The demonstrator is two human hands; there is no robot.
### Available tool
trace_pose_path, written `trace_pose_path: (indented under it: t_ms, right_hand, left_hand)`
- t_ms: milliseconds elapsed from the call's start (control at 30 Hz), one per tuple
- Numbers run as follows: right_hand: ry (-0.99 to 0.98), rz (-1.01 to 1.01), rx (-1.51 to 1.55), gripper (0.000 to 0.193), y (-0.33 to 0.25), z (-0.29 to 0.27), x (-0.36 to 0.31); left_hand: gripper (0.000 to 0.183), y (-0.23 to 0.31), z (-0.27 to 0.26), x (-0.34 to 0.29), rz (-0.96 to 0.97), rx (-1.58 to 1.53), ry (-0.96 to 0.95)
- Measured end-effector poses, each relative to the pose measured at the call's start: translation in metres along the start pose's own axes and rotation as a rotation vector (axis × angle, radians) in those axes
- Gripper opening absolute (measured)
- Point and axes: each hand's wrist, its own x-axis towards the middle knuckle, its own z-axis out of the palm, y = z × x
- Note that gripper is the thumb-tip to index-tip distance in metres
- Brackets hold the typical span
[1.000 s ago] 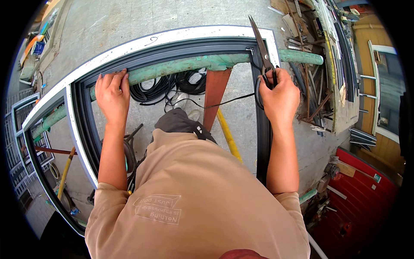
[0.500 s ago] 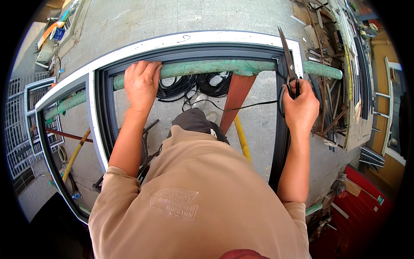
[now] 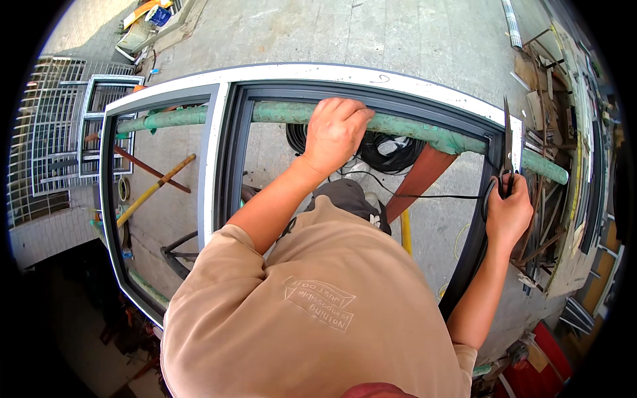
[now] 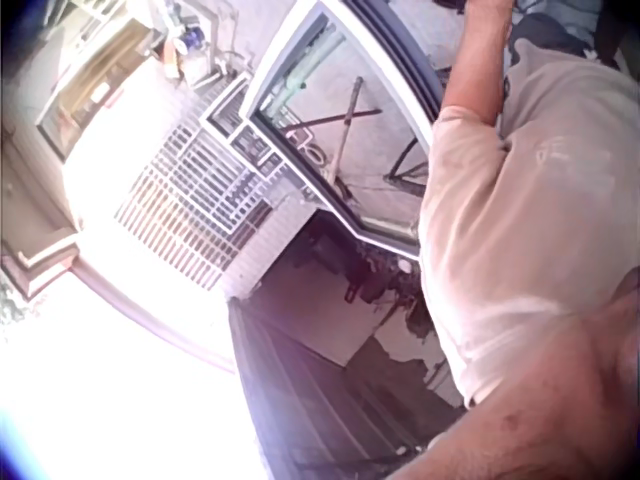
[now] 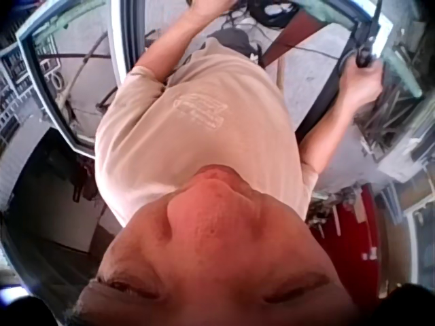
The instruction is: The person applies black rubber weatherstripping to the inner frame of a white window using shears to cut the strip to length and pressing it into the groove by hand.
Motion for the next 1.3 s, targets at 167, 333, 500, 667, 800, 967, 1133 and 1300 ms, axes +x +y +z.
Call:
trace_pose_path:
  t_ms: [167,333,500,667,800,967,1133,1300]
  right_hand:
    - [-0.026,-0.014,-0.006,0.026,-0.008,0.004,0.002]
    - [-0.051,0.017,-0.021,0.026,-0.009,0.003,0.006]
    - [-0.027,0.092,0.011,0.026,-0.01,0.003,0.0]
    - [-0.014,0.096,0.025,0.023,-0.012,0.006,-0.002]
    - [0.0,0.141,0.013,0.024,-0.022,0.009,-0.002]
    - [0.01,0.215,0.003,0.026,-0.031,0.011,-0.001]
    - [0.024,0.233,0.009,0.025,-0.023,0.003,-0.009]
    - [0.091,0.195,0.039,0.025,-0.033,0.021,0.002]
  left_hand:
    - [0.023,0.062,0.026,0.022,0.021,-0.226,-0.077]
    - [0.038,0.111,0.059,0.054,0.13,-0.356,-0.267]
    - [0.054,0.137,0.088,0.074,0.237,-0.381,-0.376]
    - [0.055,0.129,0.108,0.075,0.305,-0.361,-0.43]
    - [0.044,0.117,0.103,0.082,0.341,-0.372,-0.497]
    - [0.026,0.106,0.1,0.096,0.404,-0.391,-0.563]
    - [0.032,0.126,0.108,0.108,0.454,-0.467,-0.611]
    - [0.031,0.104,0.112,0.121,0.547,-0.408,-0.599]
